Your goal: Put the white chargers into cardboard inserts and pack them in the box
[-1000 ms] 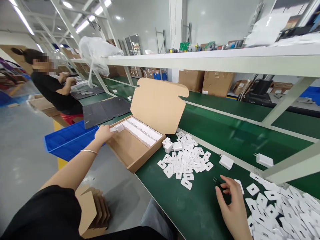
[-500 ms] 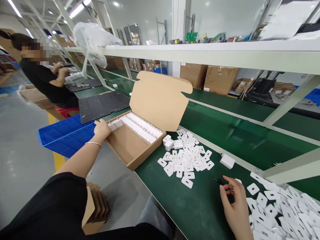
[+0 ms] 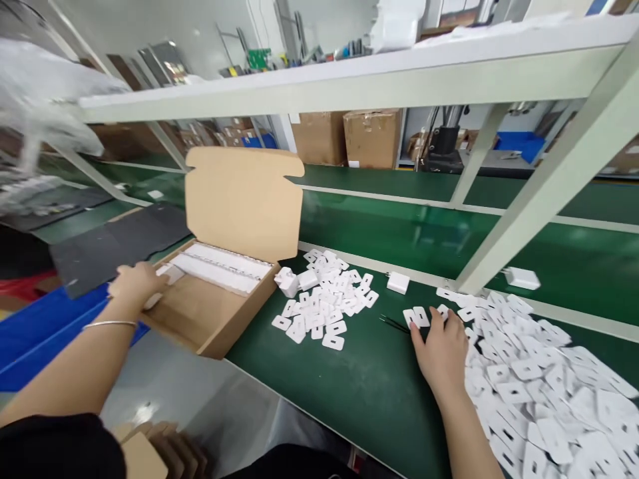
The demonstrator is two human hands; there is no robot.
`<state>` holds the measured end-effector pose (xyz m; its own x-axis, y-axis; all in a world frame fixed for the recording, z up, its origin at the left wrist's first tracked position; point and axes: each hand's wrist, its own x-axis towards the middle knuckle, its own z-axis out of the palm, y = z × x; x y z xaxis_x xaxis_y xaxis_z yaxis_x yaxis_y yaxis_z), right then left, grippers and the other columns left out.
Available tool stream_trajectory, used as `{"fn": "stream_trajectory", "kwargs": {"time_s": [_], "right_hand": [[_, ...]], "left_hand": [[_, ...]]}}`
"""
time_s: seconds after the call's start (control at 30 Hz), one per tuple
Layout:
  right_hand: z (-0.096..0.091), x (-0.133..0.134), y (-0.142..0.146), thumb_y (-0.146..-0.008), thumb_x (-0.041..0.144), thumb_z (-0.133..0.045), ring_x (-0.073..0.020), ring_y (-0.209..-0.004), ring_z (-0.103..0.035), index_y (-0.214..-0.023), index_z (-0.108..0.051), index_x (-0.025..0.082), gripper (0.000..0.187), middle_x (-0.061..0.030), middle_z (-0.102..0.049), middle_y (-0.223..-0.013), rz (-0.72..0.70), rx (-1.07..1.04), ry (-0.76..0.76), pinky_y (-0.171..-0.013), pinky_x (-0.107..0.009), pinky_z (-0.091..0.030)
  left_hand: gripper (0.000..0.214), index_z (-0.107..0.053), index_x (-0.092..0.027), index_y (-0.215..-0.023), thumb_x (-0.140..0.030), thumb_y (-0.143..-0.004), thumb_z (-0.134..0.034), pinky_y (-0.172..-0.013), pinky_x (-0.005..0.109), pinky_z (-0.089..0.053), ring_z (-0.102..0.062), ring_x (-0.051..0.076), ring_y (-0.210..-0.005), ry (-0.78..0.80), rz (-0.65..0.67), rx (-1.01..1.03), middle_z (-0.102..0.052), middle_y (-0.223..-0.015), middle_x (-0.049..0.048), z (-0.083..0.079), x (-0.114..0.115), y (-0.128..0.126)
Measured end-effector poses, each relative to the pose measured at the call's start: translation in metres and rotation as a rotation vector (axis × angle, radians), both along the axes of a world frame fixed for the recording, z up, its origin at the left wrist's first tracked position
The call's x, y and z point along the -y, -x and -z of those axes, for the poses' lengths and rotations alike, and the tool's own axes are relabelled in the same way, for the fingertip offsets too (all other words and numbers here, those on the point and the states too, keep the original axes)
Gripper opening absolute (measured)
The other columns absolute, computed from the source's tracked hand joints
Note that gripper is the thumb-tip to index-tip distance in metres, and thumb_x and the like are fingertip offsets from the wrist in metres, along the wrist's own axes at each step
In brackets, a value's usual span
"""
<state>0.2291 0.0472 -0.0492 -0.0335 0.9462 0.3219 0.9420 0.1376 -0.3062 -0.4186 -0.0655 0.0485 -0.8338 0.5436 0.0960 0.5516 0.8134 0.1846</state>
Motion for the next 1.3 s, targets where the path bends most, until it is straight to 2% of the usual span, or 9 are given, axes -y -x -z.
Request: {"fn": "stream_trajectory", "kwargs": {"time_s": [0.13,0.27,0.37,0.5,0.63,0.73,0.93,1.13,1.3], "right_hand": [[0.002,-0.002,0.000,-0.096,0.063,-0.042,-0.0526,-0.134,-0.051,-0.135,-0.065,0.009,0.070,-0.0309,-0.053,-0.142,-0.044,-0.002,-0.047,-0.104,-0.071,-0.046],[0.000,-0.004,0.002,-0.095,0.071,-0.039,-0.0563,-0.132,-0.053,-0.133,-0.068,0.009,0.078,-0.0324,-0.054,-0.141,-0.089,-0.004,-0.032,-0.101,-0.072,-0.049],[0.001,-0.003,0.003,-0.095,0.074,-0.036,-0.0568,-0.130,-0.055,-0.132,-0.069,0.010,0.081,-0.0320,-0.056,-0.140,-0.092,0.007,-0.022,-0.099,-0.074,-0.050],[0.004,-0.005,0.003,-0.092,0.077,-0.036,-0.0566,-0.125,-0.058,-0.129,-0.070,0.012,0.082,-0.0301,-0.059,-0.138,-0.086,0.024,-0.006,-0.096,-0.075,-0.052],[0.005,-0.010,0.001,-0.090,0.080,-0.037,-0.0577,-0.123,-0.059,-0.128,-0.071,0.011,0.086,-0.0299,-0.060,-0.136,-0.075,0.027,0.031,-0.097,-0.076,-0.051],[0.005,-0.011,0.001,-0.089,0.080,-0.039,-0.0576,-0.124,-0.058,-0.128,-0.072,0.013,0.084,-0.0289,-0.060,-0.137,-0.064,0.018,0.043,-0.097,-0.076,-0.051],[0.001,-0.011,0.005,-0.093,0.075,-0.031,-0.0553,-0.129,-0.056,-0.128,-0.071,0.009,0.084,-0.0301,-0.059,-0.139,-0.080,0.065,0.091,-0.104,-0.072,-0.049],[0.000,-0.010,0.006,-0.092,0.075,-0.027,-0.0550,-0.129,-0.057,-0.128,-0.072,0.010,0.087,-0.0290,-0.059,-0.138,-0.075,0.088,0.082,-0.104,-0.069,-0.050],[0.009,-0.015,0.003,-0.093,0.072,-0.036,-0.0528,-0.128,-0.058,-0.123,-0.073,0.011,0.077,-0.0277,-0.061,-0.133,-0.130,0.038,0.019,-0.105,-0.068,-0.050]], "left_hand": [[0.036,-0.061,-0.005,-0.115,-0.029,-0.088,-0.068,-0.094,0.057,-0.055,-0.059,0.050,-0.127,0.121,-0.230,-0.055,-0.065,-0.120,0.0216,0.005,0.024,0.015],[0.037,-0.070,-0.010,-0.102,-0.044,-0.088,-0.070,-0.094,0.054,-0.054,-0.068,0.046,-0.118,0.193,-0.201,-0.025,-0.073,-0.111,0.0258,0.008,0.040,0.027],[0.054,-0.068,-0.009,-0.115,-0.052,-0.082,-0.076,-0.101,0.060,-0.049,-0.066,0.050,-0.124,0.218,-0.187,-0.033,-0.072,-0.121,0.0327,0.011,0.039,0.032],[0.064,-0.057,0.000,-0.131,-0.038,-0.082,-0.076,-0.106,0.062,-0.044,-0.052,0.054,-0.140,0.219,-0.227,-0.077,-0.063,-0.135,0.0409,0.017,0.033,0.037],[0.055,-0.052,-0.001,-0.136,-0.018,-0.085,-0.066,-0.098,0.051,-0.051,-0.066,0.046,-0.125,0.188,-0.206,-0.036,-0.069,-0.130,0.0344,0.019,0.038,0.046],[0.056,-0.047,-0.003,-0.142,-0.014,-0.089,-0.061,-0.093,0.043,-0.054,-0.068,0.041,-0.123,0.148,-0.172,-0.018,-0.069,-0.132,0.0300,0.020,0.047,0.054],[0.043,-0.057,-0.010,-0.133,-0.012,-0.090,-0.059,-0.099,0.042,-0.054,-0.065,0.039,-0.128,0.078,-0.122,-0.012,-0.070,-0.130,0.0233,0.028,0.051,0.057],[0.051,-0.051,-0.005,-0.136,-0.006,-0.086,-0.058,-0.092,0.049,-0.057,-0.071,0.042,-0.114,-0.038,-0.179,-0.057,-0.044,-0.150,0.0368,0.040,0.038,0.051],[0.036,-0.059,-0.005,-0.113,-0.007,-0.077,-0.067,-0.089,0.054,-0.059,-0.073,0.043,-0.106,-0.117,-0.229,-0.035,-0.050,-0.142,0.0367,0.038,0.035,0.054]]}}
